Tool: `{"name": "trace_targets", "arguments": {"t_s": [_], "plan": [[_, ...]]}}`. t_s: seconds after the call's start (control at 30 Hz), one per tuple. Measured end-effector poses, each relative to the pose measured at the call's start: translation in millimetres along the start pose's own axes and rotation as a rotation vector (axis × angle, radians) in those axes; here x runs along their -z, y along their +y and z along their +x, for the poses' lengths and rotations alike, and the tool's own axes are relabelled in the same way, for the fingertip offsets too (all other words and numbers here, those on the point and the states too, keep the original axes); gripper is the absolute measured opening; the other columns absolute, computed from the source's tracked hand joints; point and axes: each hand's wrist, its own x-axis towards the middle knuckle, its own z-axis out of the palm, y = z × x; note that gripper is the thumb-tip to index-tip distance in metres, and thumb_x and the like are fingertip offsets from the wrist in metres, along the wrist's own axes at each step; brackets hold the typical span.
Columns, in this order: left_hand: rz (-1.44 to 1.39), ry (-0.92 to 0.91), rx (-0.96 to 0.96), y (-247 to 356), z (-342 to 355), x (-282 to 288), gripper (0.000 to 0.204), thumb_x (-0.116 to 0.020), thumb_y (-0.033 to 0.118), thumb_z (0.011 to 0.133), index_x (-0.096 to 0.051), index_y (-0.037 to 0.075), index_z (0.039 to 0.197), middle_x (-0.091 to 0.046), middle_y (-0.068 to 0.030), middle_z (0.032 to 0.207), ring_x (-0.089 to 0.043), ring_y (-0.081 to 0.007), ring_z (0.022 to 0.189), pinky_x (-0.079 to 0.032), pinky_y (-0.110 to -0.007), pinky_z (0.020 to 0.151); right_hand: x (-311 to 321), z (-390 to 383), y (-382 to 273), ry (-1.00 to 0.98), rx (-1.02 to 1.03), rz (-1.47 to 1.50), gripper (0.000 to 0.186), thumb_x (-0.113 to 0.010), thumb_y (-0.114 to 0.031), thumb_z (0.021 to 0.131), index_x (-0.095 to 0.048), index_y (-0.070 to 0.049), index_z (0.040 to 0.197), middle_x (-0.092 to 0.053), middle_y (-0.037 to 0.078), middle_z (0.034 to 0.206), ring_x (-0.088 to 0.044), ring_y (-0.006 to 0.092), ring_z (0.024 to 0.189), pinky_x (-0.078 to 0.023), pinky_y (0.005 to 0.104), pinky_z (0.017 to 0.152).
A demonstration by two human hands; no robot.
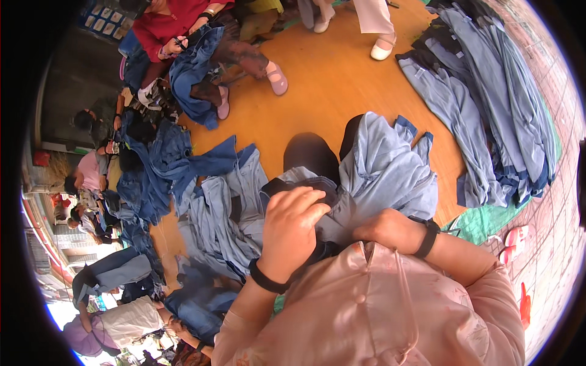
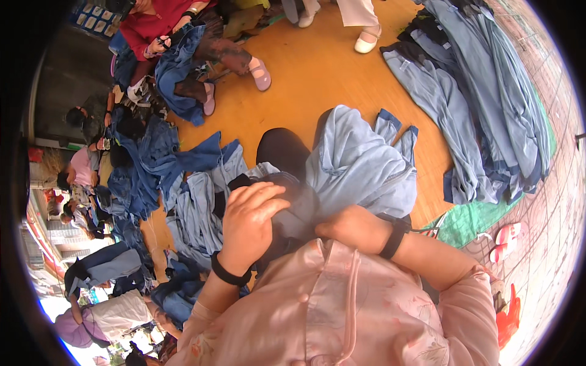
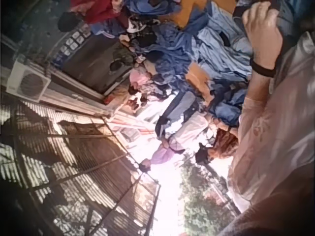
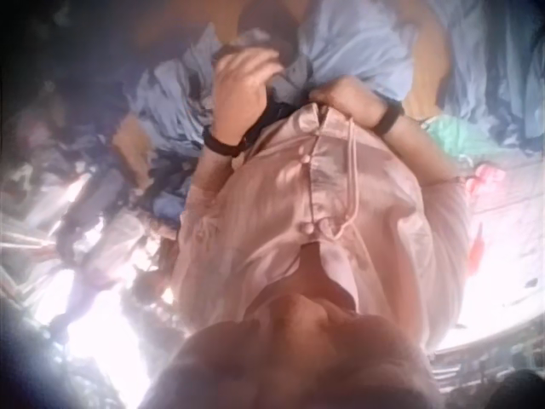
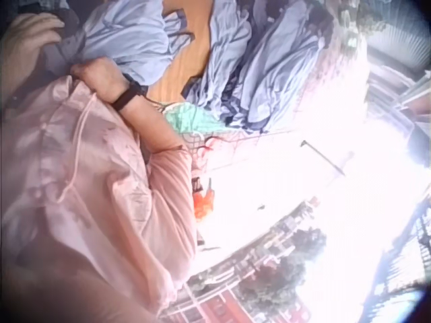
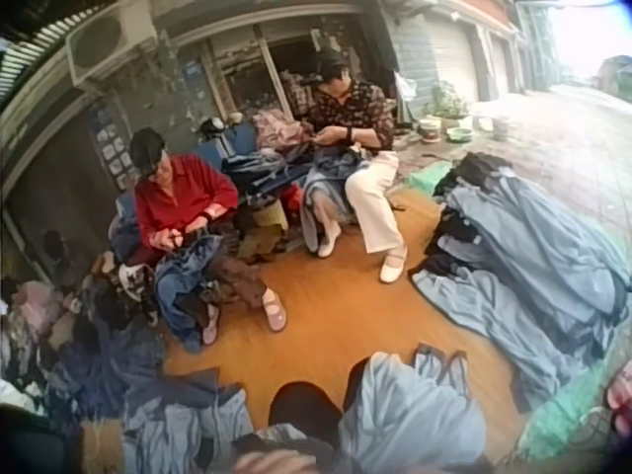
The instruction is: Cutting loose threads from blue denim garments using small scissors.
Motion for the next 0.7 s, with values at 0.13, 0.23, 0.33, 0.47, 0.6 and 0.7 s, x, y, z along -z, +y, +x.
{"name": "trace_targets", "arguments": {"t_s": [0.13,0.23,0.33,0.47,0.6,0.7], "plan": [[0.022,0.003,0.257,-6.8,-0.1,-9.8,0.013,-0.064,0.009,0.072,-0.065,0.006,0.085,-0.065,-0.0099,0.099,-0.060,-0.0301,0.098,-0.048,-0.040,0.082,6.1,2.7,-4.3,-0.022,0.010,-0.007,0.014,-0.055,-0.014,0.078,-0.058,-0.005,0.088,-0.062,0.014,0.081,-0.062,0.0353,0.078,-0.050,0.0436,0.065],[0.123,-0.015,0.432,-17.2,-5.3,-21.9,0.018,-0.069,0.008,0.070,-0.062,0.005,0.087,-0.064,-0.0099,0.093,-0.060,-0.0305,0.094,-0.048,-0.039,0.080,5.9,1.1,-1.5,-0.046,-0.004,-0.029,0.015,-0.054,-0.014,0.078,-0.059,-0.004,0.088,-0.063,0.014,0.081,-0.062,0.0358,0.079,-0.050,0.0445,0.066],[0.152,0.006,0.513,-31.0,-7.3,-27.8,0.023,-0.067,0.002,0.066,-0.060,0.005,0.088,-0.064,-0.0104,0.092,-0.062,-0.0319,0.088,-0.049,-0.040,0.078,3.5,-1.1,3.0,-0.045,0.006,-0.027,0.015,-0.055,-0.015,0.078,-0.059,-0.004,0.088,-0.062,0.015,0.081,-0.062,0.0361,0.079,-0.050,0.0448,0.066],[0.160,0.215,0.326,-40.4,2.5,-26.9,0.033,-0.059,-0.004,0.065,-0.063,0.005,0.096,-0.067,-0.0113,0.089,-0.063,-0.0334,0.086,-0.050,-0.039,0.079,5.5,-0.5,3.2,-0.067,0.020,-0.027,0.015,-0.055,-0.016,0.079,-0.059,-0.004,0.087,-0.062,0.016,0.079,-0.062,0.0364,0.077,-0.050,0.0448,0.066],[-0.253,0.093,0.459,-45.0,9.8,-25.2,0.037,-0.047,-0.009,0.071,-0.062,0.002,0.103,-0.069,-0.0128,0.093,-0.065,-0.0289,0.090,-0.049,-0.034,0.083,3.6,-0.7,5.3,-0.067,0.016,-0.043,0.015,-0.055,-0.016,0.079,-0.060,-0.004,0.087,-0.062,0.016,0.077,-0.062,0.0365,0.076,-0.050,0.0448,0.065],[-0.383,0.062,0.595,-45.0,10.2,-25.4,0.038,-0.040,-0.010,0.074,-0.063,0.000,0.102,-0.069,-0.0132,0.093,-0.066,-0.0243,0.091,-0.049,-0.030,0.083,1.8,-1.2,6.4,-0.040,0.010,-0.068,0.014,-0.056,-0.016,0.078,-0.061,-0.005,0.086,-0.062,0.016,0.076,-0.062,0.0363,0.075,-0.050,0.0449,0.064]]}}
